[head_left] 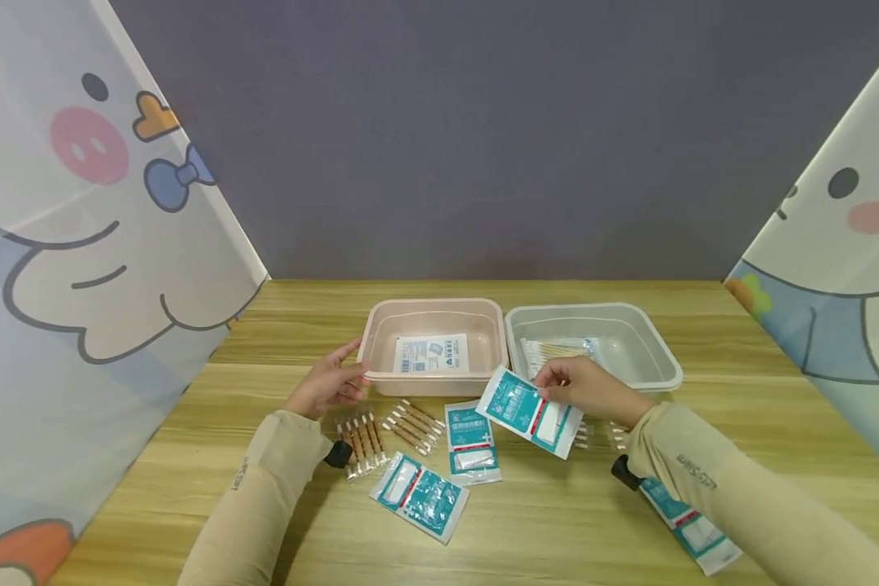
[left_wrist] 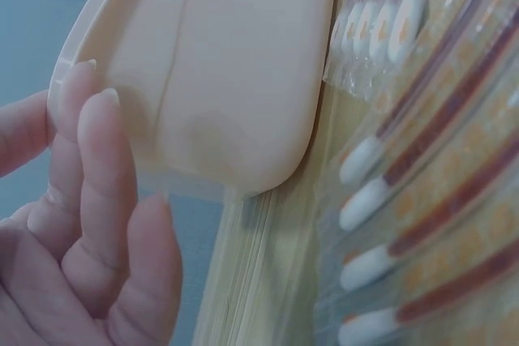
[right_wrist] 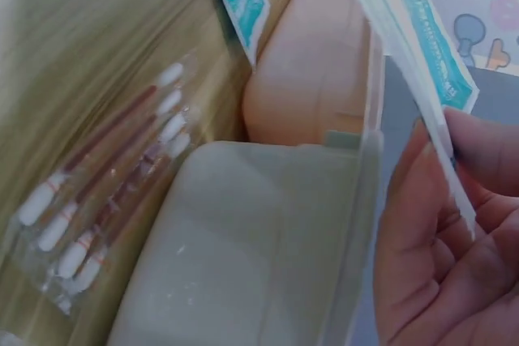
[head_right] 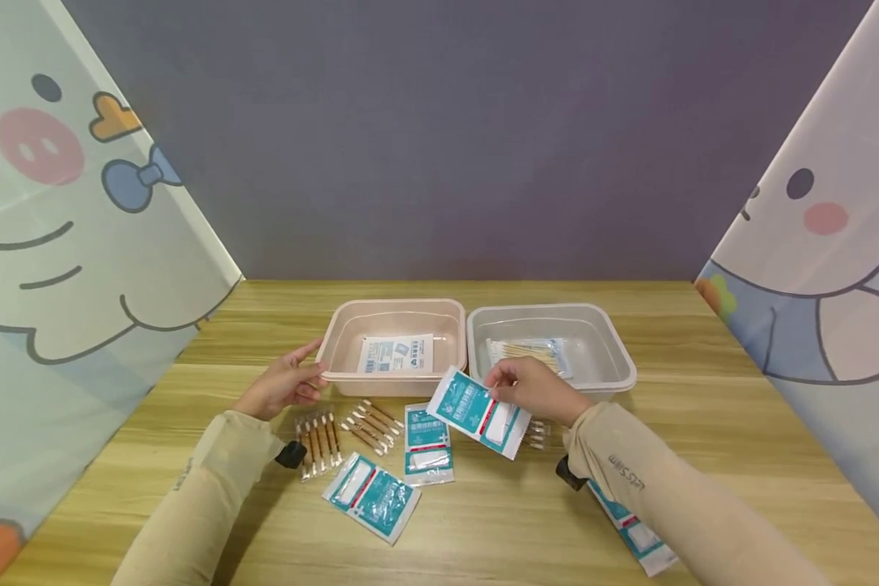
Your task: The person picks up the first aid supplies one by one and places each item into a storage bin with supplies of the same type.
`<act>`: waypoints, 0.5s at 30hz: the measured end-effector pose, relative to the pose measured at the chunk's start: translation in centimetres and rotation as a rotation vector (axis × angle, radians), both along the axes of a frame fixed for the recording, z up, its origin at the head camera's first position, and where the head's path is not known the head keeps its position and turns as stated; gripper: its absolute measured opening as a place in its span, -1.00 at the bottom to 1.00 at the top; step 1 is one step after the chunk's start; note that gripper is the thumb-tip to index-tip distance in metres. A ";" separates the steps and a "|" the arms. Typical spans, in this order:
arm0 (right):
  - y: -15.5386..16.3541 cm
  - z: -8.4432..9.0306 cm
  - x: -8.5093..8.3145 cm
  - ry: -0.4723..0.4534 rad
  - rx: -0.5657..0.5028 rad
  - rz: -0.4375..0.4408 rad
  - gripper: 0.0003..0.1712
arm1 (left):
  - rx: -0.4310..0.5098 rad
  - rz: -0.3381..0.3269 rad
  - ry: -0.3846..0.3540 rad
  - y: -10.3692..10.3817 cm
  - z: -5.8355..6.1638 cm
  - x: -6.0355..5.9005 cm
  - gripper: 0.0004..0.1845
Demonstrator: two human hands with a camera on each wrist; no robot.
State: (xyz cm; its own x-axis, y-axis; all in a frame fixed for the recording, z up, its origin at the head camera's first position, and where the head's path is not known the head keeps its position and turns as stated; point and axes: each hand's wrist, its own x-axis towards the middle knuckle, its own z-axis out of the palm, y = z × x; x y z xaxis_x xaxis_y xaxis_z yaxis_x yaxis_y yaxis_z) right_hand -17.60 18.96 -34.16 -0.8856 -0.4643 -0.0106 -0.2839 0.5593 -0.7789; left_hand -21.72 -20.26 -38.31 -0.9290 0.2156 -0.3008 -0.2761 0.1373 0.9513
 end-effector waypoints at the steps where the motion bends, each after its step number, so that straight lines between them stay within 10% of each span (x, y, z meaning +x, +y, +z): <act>1: -0.2 -0.1 -0.1 0.002 -0.002 -0.011 -0.97 | -0.002 0.003 0.000 0.0 0.0 0.0 -0.29; 15: -2.4 0.6 -2.0 0.016 -0.024 -0.051 -0.93 | 0.014 0.002 -0.003 -0.1 0.0 -0.1 -0.28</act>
State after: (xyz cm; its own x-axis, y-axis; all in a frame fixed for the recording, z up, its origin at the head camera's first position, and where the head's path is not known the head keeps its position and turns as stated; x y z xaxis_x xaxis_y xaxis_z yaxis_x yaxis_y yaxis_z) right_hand -19.57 16.53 -33.58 -0.9083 -0.4182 0.0139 -0.2674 0.5547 -0.7879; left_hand -21.78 -20.36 -38.32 -0.9287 0.2177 -0.3003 -0.2790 0.1234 0.9523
